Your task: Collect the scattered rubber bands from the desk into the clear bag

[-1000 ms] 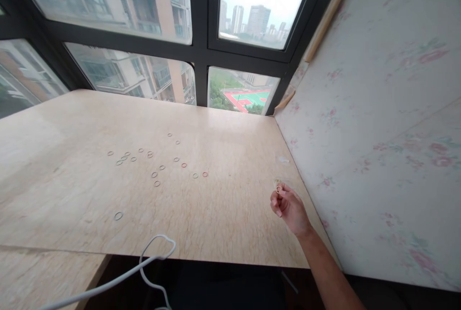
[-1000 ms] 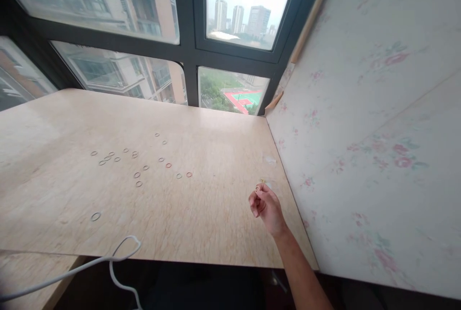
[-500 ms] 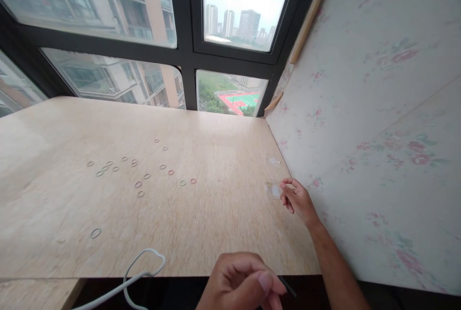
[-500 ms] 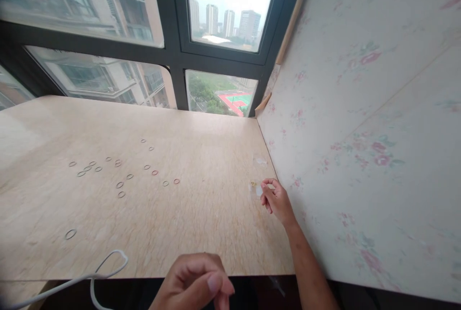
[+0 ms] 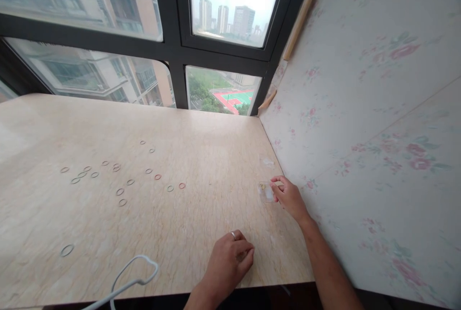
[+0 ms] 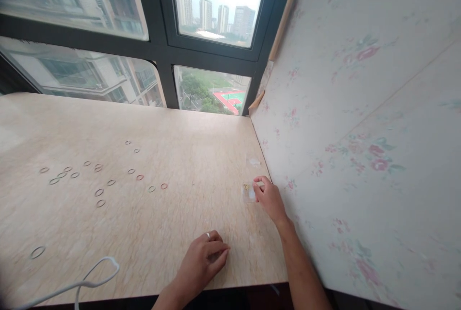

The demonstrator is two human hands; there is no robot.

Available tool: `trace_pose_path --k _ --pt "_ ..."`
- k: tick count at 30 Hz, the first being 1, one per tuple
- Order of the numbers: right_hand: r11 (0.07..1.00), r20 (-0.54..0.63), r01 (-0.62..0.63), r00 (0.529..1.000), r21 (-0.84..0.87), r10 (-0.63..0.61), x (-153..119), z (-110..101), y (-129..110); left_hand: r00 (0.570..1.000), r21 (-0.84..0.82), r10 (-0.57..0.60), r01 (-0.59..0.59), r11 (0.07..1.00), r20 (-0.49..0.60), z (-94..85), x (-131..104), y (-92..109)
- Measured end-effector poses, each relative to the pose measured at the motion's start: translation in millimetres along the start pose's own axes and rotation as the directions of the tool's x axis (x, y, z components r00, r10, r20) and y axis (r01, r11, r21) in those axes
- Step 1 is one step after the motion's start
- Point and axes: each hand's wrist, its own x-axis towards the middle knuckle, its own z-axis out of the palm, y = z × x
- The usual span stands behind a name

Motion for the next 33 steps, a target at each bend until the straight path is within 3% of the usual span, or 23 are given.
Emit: trace_pose_path --k 9,14,18,23,29,33 --pt "0.999 -0.080 0.038 0.996 0.034 -0.036 -29 4 4 0.999 -0.112 -0.010 0.005 0.994 -0.046 4.7 -3 -14" --pt "0.991 -0.011 0.113 0.994 0.076 -0.113 -65 30 5 0.998 -0.123 -0.016 0.009 0.992 -0.055 2.6 -3 -10" --pt "0.976 0.057 0.216 0.975 0.010 -0.216 -85 51 1 0.998 -0.066 0.022 -0.026 0.997 -0.061 2.9 -5 -4" --pt "0.977 0.010 0.207 0.978 -0.057 -0.207 -87 57 1 0.997 0.000 0.053 -0.053 0.999 -0.065 12.7 -10 6" --pt "0.915 0.069 0.286 0.958 -0.285 -0.279 -87 63 8 0.990 -0.051 0.134 -0.137 0.989 -0.046 35.5 -11 15" --pt "0.916 0.065 0.288 0.957 -0.279 -0.282 -88 63 7 0.989 -0.150 0.082 -0.100 0.984 -0.124 30.6 -6 9"
